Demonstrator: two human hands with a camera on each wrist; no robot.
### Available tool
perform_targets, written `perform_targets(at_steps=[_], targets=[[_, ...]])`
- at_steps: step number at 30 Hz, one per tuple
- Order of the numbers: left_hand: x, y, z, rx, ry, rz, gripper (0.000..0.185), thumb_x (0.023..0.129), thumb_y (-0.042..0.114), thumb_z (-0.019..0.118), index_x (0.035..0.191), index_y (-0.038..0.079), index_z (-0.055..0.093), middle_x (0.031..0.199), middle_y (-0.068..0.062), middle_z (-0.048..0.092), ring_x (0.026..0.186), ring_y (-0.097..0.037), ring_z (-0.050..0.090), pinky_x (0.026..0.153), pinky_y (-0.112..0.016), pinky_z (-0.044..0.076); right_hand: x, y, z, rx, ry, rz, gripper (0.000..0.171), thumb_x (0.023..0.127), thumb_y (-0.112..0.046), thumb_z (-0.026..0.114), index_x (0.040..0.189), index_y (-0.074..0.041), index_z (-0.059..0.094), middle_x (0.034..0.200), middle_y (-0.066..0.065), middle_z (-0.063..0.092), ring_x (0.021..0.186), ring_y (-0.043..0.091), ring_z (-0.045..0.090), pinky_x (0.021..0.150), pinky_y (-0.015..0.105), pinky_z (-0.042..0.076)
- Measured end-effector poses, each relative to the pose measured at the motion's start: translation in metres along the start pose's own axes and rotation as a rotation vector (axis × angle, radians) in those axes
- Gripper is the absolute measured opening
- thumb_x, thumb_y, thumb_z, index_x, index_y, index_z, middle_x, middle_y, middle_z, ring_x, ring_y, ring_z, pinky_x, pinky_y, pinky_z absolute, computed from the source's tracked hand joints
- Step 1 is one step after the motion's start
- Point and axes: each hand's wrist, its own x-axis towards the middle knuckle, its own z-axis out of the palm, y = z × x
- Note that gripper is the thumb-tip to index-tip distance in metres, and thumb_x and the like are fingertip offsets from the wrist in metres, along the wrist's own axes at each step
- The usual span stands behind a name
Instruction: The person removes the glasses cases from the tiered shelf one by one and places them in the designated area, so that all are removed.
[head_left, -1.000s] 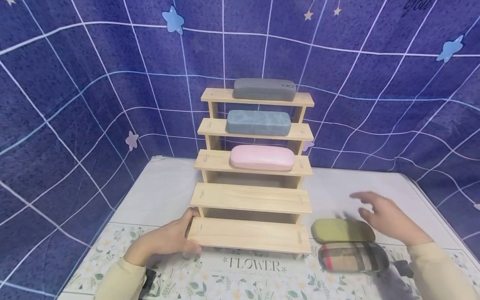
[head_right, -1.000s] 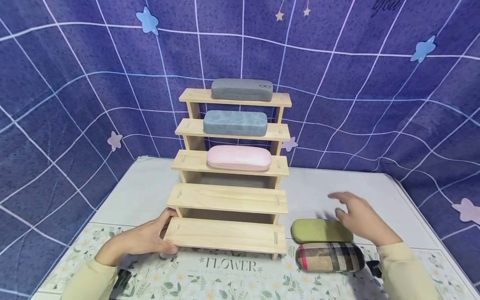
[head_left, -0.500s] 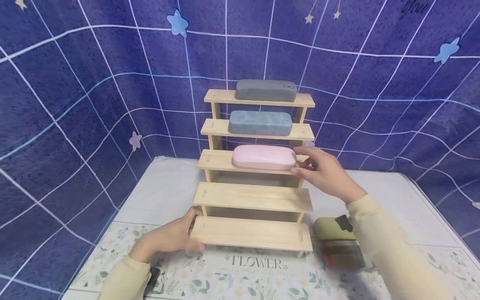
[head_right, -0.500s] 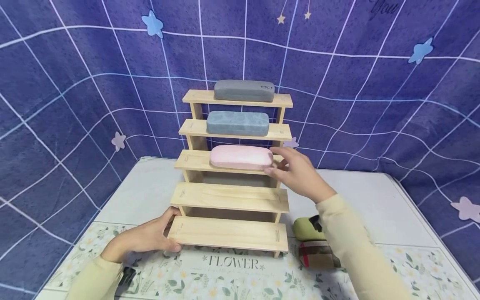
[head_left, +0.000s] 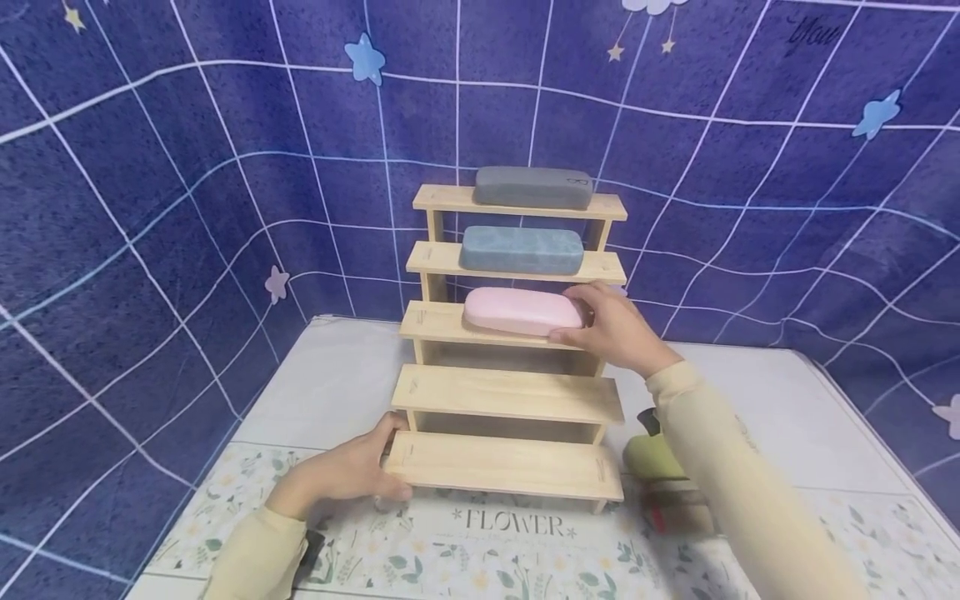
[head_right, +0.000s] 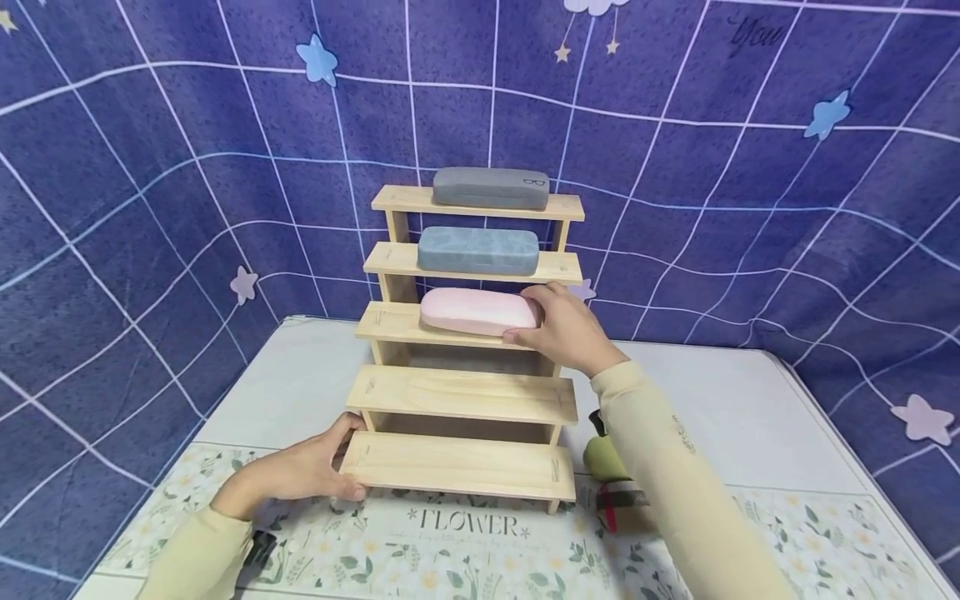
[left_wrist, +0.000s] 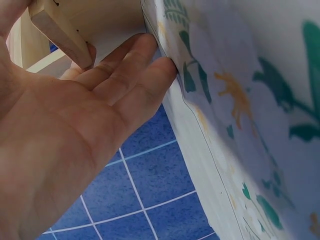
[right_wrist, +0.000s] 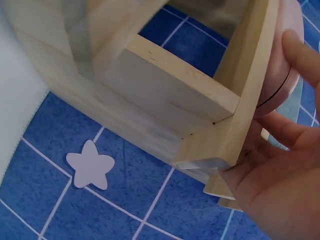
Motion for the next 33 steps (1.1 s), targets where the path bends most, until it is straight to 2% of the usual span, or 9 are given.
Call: perform_targets(at_steps=[4,8,12,16,20,28,33], targets=[[-0.001,-0.001,0.001,0.008,0.002,0.007,0.088,0.073,0.036,0.088,0.139,0.009,0.035,0.127,-0.017,0.057,0.115,-0.034,0.057,0.105,-0.063,0.038,0.000,0.000,-0.001,0.012,-0.036,0.027,0.065,0.079,-0.031,0.088,0.131,-0.005,0.060,0.109,0.012,0.064,0.085,0.027,0.056,0.073,0.041,0.047],[0.000,-0.001,0.002,-0.005,0.000,-0.003,0.089,0.073,0.036,0.088,0.139,0.009,0.034,0.126,-0.016,0.058,0.115,-0.034,0.057,0.106,-0.064,0.037,-0.007,0.006,-0.005,0.009,-0.053,0.000,0.067,0.081,-0.027,0.087,0.138,-0.010,0.057,0.116,0.012,0.062,0.079,0.024,0.054,0.069,0.038,0.046],[0.001,-0.002,0.001,0.002,0.004,-0.013,0.090,0.073,0.037,0.088,0.139,0.009,0.034,0.126,-0.017,0.058,0.116,-0.035,0.057,0.106,-0.063,0.037,-0.016,0.014,-0.013,0.014,-0.049,-0.028,0.064,0.083,-0.026,0.085,0.139,-0.012,0.058,0.119,0.012,0.061,0.074,0.023,0.055,0.068,0.039,0.047],[0.003,-0.002,0.001,0.014,0.008,-0.021,0.091,0.073,0.038,0.088,0.140,0.009,0.034,0.126,-0.017,0.059,0.117,-0.036,0.057,0.107,-0.062,0.036,-0.024,0.020,-0.021,0.019,-0.038,-0.016,0.061,0.084,-0.025,0.084,0.137,-0.010,0.059,0.126,0.013,0.061,0.089,0.028,0.059,0.077,0.045,0.049],[0.004,-0.002,0.000,0.012,0.007,-0.022,0.091,0.072,0.037,0.088,0.140,0.008,0.035,0.126,-0.016,0.059,0.118,-0.036,0.057,0.108,-0.062,0.036,-0.034,0.027,-0.028,0.014,-0.031,0.012,0.061,0.084,-0.027,0.083,0.137,-0.009,0.059,0.130,0.016,0.060,0.106,0.031,0.056,0.088,0.051,0.046],[0.003,-0.002,-0.001,-0.023,-0.008,-0.017,0.092,0.072,0.036,0.088,0.140,0.007,0.033,0.130,-0.015,0.056,0.123,-0.034,0.053,0.111,-0.061,0.032,-0.056,0.037,-0.042,0.022,-0.021,0.070,0.063,0.084,-0.029,0.083,0.138,-0.011,0.058,0.109,0.011,0.064,0.087,0.026,0.055,0.074,0.040,0.044],[0.002,-0.003,-0.002,-0.031,-0.016,-0.006,0.093,0.073,0.036,0.088,0.141,0.006,0.033,0.132,-0.015,0.055,0.123,-0.033,0.053,0.111,-0.060,0.032,-0.069,0.043,-0.052,0.006,-0.019,0.074,0.067,0.084,-0.029,0.083,0.142,-0.008,0.055,0.113,0.014,0.065,0.088,0.027,0.057,0.073,0.040,0.045]])
